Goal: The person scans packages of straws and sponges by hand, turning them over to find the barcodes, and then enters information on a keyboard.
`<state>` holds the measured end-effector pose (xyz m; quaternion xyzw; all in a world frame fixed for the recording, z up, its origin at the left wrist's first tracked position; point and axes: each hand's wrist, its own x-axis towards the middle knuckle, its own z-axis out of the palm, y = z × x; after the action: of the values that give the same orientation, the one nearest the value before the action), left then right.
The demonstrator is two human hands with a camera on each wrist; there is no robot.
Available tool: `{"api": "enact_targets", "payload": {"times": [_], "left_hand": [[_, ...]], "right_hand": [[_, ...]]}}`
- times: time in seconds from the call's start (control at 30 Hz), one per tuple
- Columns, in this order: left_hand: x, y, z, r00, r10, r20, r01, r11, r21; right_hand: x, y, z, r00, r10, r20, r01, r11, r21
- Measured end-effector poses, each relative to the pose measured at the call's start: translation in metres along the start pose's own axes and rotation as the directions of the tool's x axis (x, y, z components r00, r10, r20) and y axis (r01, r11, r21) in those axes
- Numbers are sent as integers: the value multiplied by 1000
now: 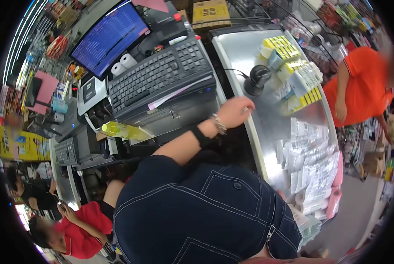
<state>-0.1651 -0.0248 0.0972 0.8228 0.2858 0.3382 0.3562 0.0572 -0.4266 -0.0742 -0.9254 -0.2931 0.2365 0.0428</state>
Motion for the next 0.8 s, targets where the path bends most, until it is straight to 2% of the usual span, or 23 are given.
{"api": "enact_targets", "payload": {"times": [0.1,0.17,0.2,0.23,0.27,0.3,0.33,0.37,0.4,0.47,0.57,0.7,0.8], "left_hand": [[13,-9,-87,970,-93,-225,137,972,189],[18,-31,-122,905,11,-425,154,923,353],[21,-40,-133,904,6,-428,160,922,351],[23,-49,-143,915,10,-404,173,894,413],[24,-55,-150,924,14,-381,182,862,473],[24,-58,-152,923,8,-385,189,861,472],[25,-61,-152,936,-18,-350,211,826,522],[27,-64,-152,947,-46,-318,231,786,573],[27,-67,-153,955,-95,-281,241,802,547],[29,-66,-153,962,-84,-259,227,772,593],[29,-71,-152,964,-65,-258,220,741,634],[28,-73,-152,962,-105,-251,243,745,621],[26,-72,-150,956,-94,-279,251,756,605]], "right_hand": [[20,-129,-75,934,-355,-28,356,925,136],[24,-216,-122,838,-540,-82,540,795,277],[26,-252,-140,834,-551,-15,523,781,341],[27,-283,-152,767,-635,-88,603,668,435],[30,-307,-159,737,-674,-46,582,599,550],[28,-331,-167,735,-677,-39,582,600,549],[23,-355,-175,674,-739,3,583,535,612],[21,-373,-184,602,-797,39,573,466,674],[21,-386,-191,589,-807,46,577,459,675],[26,-415,-199,469,-880,78,722,433,540],[32,-444,-205,447,-892,70,719,404,566],[33,-482,-206,342,-937,66,770,319,553],[38,-505,-198,309,-946,102,764,310,566]]}}
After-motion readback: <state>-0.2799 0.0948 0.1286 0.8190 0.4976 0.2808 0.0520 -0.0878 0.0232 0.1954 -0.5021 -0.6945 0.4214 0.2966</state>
